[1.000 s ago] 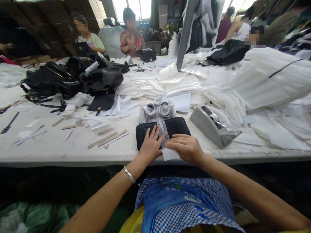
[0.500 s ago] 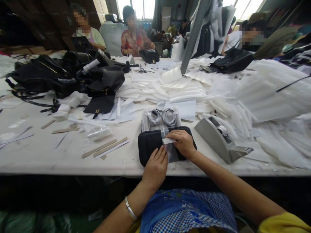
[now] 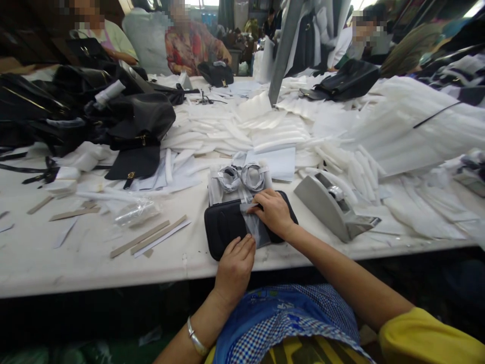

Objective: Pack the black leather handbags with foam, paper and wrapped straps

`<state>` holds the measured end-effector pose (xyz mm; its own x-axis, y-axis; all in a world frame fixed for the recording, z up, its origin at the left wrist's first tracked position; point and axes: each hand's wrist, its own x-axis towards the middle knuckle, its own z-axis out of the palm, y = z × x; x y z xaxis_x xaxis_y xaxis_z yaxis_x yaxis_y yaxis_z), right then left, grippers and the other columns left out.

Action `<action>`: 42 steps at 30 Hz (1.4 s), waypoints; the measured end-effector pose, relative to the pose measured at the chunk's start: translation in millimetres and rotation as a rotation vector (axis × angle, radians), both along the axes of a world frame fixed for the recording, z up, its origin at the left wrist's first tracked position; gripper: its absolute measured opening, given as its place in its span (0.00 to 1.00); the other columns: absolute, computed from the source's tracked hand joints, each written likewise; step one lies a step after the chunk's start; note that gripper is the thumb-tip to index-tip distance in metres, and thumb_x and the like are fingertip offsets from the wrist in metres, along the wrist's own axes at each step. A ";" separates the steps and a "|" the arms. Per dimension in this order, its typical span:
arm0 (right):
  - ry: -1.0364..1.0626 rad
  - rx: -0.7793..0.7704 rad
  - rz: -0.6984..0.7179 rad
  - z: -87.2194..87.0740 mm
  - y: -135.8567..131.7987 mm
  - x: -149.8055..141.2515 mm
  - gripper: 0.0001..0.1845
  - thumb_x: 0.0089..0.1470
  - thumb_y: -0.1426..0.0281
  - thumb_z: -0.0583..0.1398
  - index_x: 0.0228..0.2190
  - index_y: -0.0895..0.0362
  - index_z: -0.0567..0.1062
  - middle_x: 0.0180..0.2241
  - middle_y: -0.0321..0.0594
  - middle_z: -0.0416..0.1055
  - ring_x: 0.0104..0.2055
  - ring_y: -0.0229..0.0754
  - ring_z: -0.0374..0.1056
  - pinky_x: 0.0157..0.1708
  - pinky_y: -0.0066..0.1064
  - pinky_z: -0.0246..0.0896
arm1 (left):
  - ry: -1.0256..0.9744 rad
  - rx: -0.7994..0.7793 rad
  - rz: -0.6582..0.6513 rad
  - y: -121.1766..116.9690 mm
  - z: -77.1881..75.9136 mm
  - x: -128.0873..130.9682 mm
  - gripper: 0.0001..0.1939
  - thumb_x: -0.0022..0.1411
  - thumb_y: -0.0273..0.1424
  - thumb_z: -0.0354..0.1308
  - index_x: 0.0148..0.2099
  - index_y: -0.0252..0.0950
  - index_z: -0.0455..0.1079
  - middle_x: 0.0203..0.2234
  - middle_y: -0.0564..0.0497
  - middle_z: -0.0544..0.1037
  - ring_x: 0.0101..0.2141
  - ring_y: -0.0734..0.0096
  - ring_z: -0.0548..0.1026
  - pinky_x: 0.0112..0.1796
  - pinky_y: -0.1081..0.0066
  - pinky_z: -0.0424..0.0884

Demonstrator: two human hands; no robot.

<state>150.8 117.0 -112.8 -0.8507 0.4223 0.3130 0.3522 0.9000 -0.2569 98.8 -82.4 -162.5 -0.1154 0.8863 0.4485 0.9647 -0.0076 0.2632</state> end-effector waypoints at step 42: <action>-0.110 -0.157 -0.018 42.9 52.9 4.3 0.12 0.59 0.58 0.61 0.35 0.53 0.78 0.29 0.37 0.79 0.33 0.41 0.74 0.34 0.28 0.62 | 0.312 -0.245 0.141 60.4 32.4 -25.3 0.21 0.66 0.21 0.52 0.60 0.29 0.68 0.59 0.37 0.70 0.58 0.55 0.70 0.55 0.58 0.70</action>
